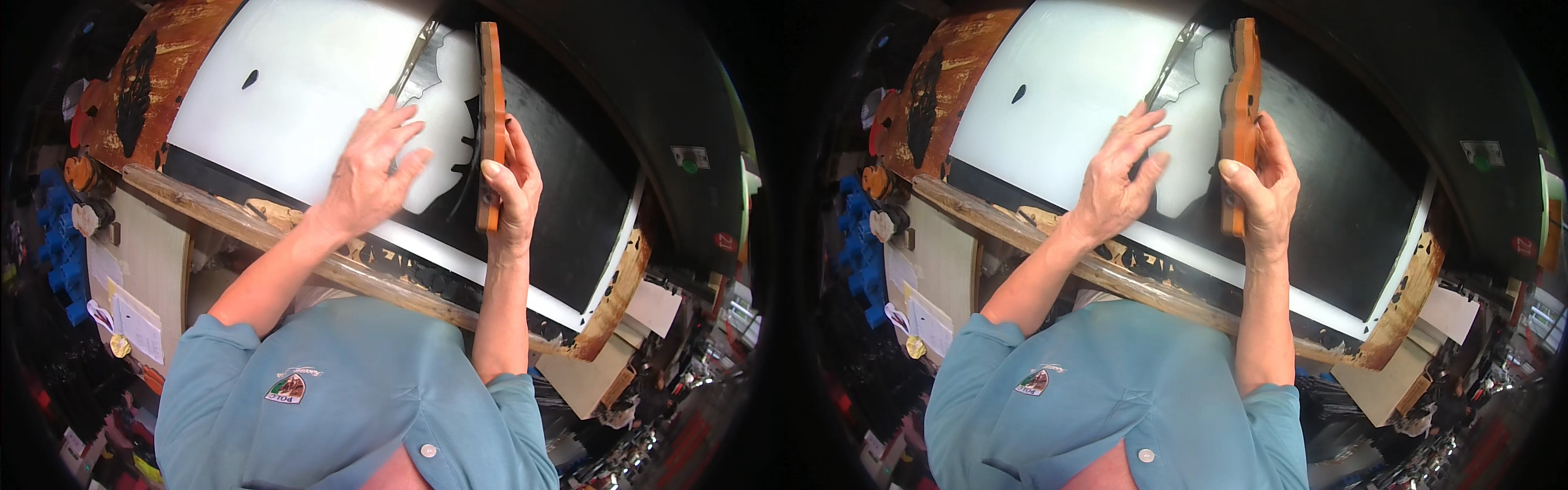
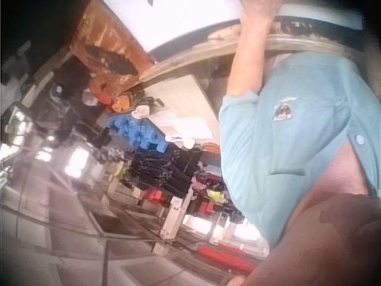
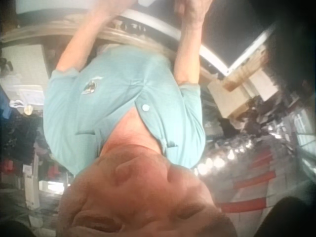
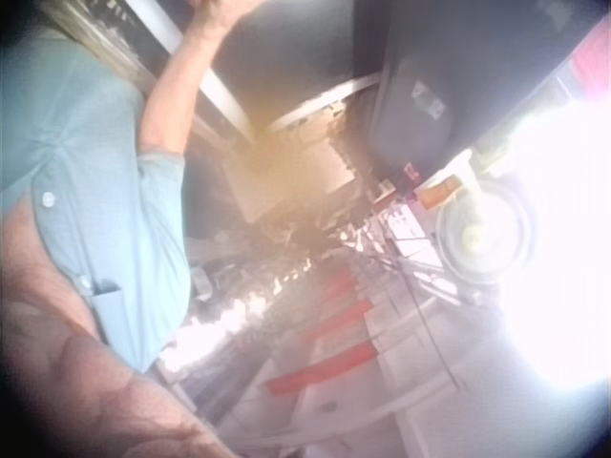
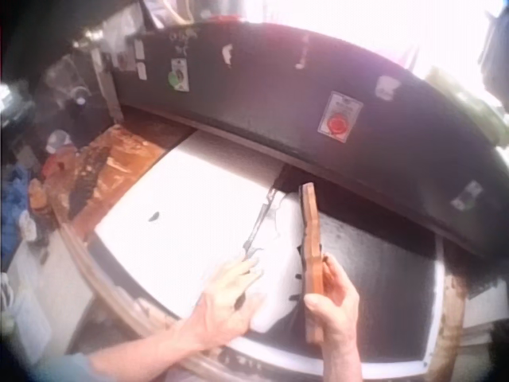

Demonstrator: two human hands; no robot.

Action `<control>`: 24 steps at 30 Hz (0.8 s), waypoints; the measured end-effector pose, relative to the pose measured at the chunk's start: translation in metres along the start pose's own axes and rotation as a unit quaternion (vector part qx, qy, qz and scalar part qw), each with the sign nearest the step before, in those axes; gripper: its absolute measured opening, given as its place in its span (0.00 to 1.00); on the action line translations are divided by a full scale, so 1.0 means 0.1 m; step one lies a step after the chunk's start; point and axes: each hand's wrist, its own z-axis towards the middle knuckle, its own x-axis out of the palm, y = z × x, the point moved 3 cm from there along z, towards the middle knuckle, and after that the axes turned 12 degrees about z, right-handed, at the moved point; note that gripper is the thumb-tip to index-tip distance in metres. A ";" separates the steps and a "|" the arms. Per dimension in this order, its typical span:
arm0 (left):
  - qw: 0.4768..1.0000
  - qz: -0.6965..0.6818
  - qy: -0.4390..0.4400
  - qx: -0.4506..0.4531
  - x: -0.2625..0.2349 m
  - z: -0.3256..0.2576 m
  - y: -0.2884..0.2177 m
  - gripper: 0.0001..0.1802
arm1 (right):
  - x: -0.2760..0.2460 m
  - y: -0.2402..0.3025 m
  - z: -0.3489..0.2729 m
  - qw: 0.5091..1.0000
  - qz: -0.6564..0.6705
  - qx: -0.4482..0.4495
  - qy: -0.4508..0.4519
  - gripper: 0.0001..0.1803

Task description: The person places a large black sheet on a workbench, then uses a wooden tool to press and smooth a black stencil onto the sheet. They peel away excess material to reveal a pattern, then repeat the process with a second sheet.

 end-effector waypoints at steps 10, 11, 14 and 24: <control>0.996 -0.036 0.049 -0.058 0.13 -0.16 -0.07 0.10 | -0.05 -0.10 0.05 0.997 0.068 -0.033 0.008 0.51; 0.995 -0.011 0.036 -0.087 0.12 -0.17 0.03 0.12 | -0.08 -0.08 0.08 0.995 0.096 -0.033 0.005 0.50; 0.997 0.057 0.023 -0.053 0.08 -0.24 0.17 0.12 | -0.20 -0.07 0.07 0.991 0.133 -0.020 0.016 0.47; 0.991 0.082 -0.101 0.013 -0.06 0.06 -0.06 0.23 | -0.70 0.16 -0.51 0.992 0.020 -0.104 -0.075 0.54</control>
